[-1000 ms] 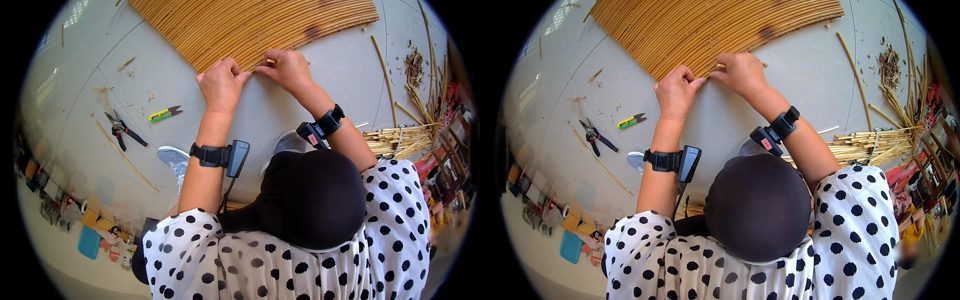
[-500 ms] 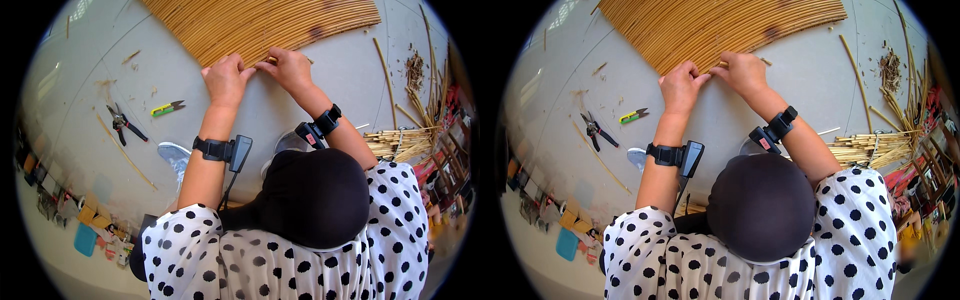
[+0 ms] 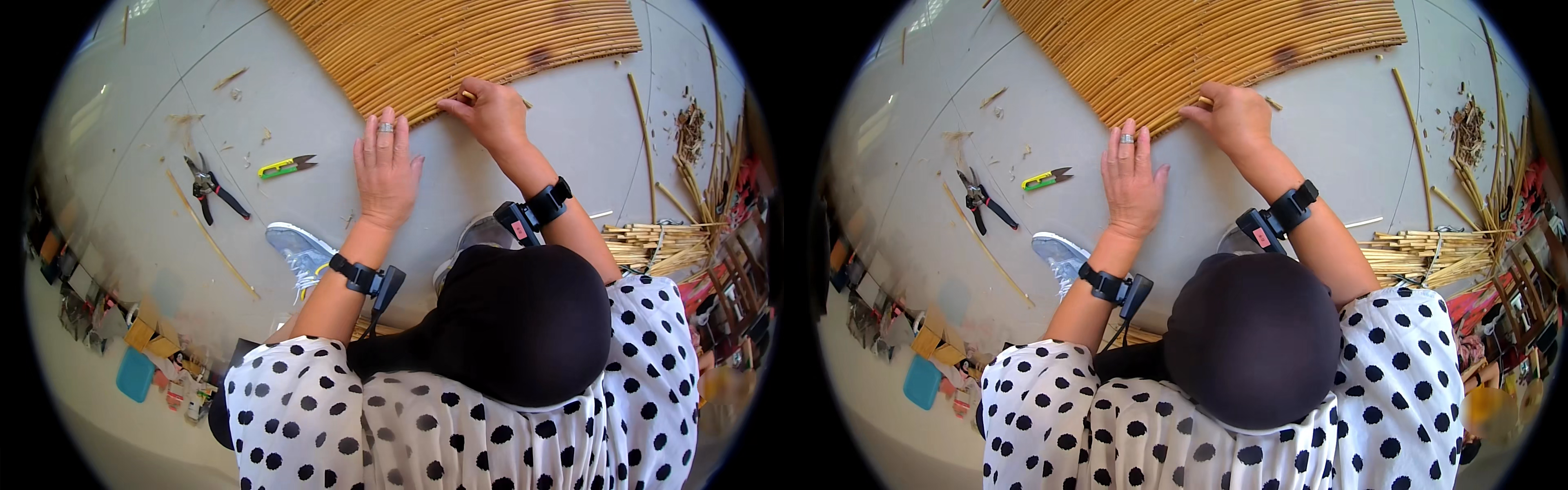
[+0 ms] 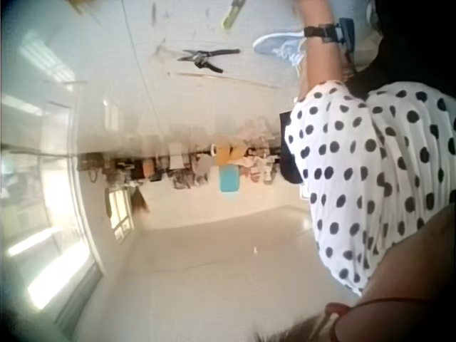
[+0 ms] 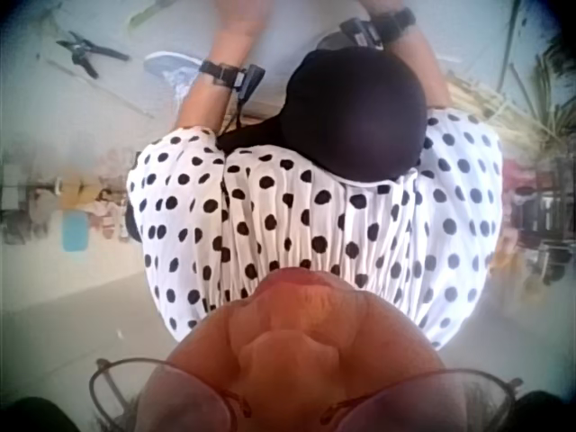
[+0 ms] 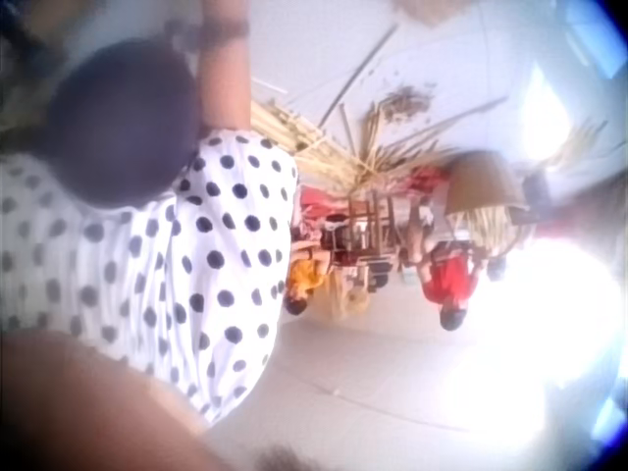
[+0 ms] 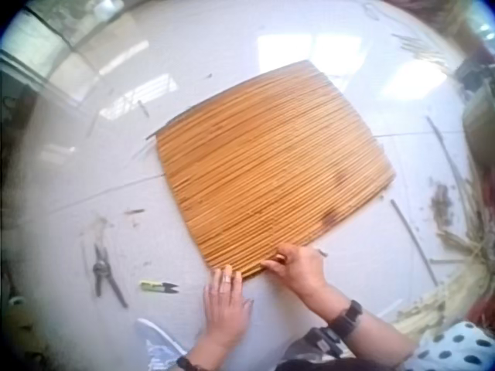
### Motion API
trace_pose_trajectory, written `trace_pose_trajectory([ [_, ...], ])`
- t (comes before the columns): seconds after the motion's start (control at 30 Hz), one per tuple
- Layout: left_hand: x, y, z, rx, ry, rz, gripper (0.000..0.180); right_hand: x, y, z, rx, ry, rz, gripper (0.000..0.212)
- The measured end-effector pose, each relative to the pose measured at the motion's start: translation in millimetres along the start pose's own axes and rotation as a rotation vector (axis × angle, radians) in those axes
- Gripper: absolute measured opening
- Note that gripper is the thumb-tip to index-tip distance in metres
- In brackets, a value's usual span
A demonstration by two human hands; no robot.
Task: The person assembles a bamboo mat by picking up bamboo sticks and weaving them into a pre-strung base. They use pliers and a small cutter to trim the materials and adjust the structure.
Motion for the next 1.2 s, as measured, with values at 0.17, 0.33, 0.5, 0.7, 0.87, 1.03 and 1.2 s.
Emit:
trace_pose_trajectory([
  [0.17,2,7,-21,0.049,-0.065,0.053,0.078,0,1,-2,-0.004,0.004,0.000,0.036],
  [0.33,4,9,-29,0.055,-0.087,0.049,0.086,2,2,2,0.045,-0.038,-0.036,0.035],
  [0.5,9,15,-42,0.099,-0.115,0.068,0.102,3,1,3,0.072,-0.048,-0.040,0.035],
  [0.7,1,12,-42,0.137,-0.089,0.099,0.105,2,1,2,0.033,-0.047,-0.003,0.033],
  [0.87,-2,12,-49,0.153,-0.101,0.175,0.106,3,2,0,0.025,-0.064,-0.002,0.032],
  [1.03,-2,12,-49,0.132,-0.121,0.161,0.105,3,6,-2,-0.012,-0.061,0.037,0.031],
  [1.2,-2,11,-49,0.133,-0.129,0.199,0.104,9,9,2,-0.045,-0.011,0.087,0.029],
])
Point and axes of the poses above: each hand's wrist, its own y-axis away from the middle knuckle, its own z-axis out of the back of the hand, x = y × z, the point moved 5 cm from there along -y, towards the middle knuckle, and after that the axes turned 4 degrees about y, right-handed, at the moved point
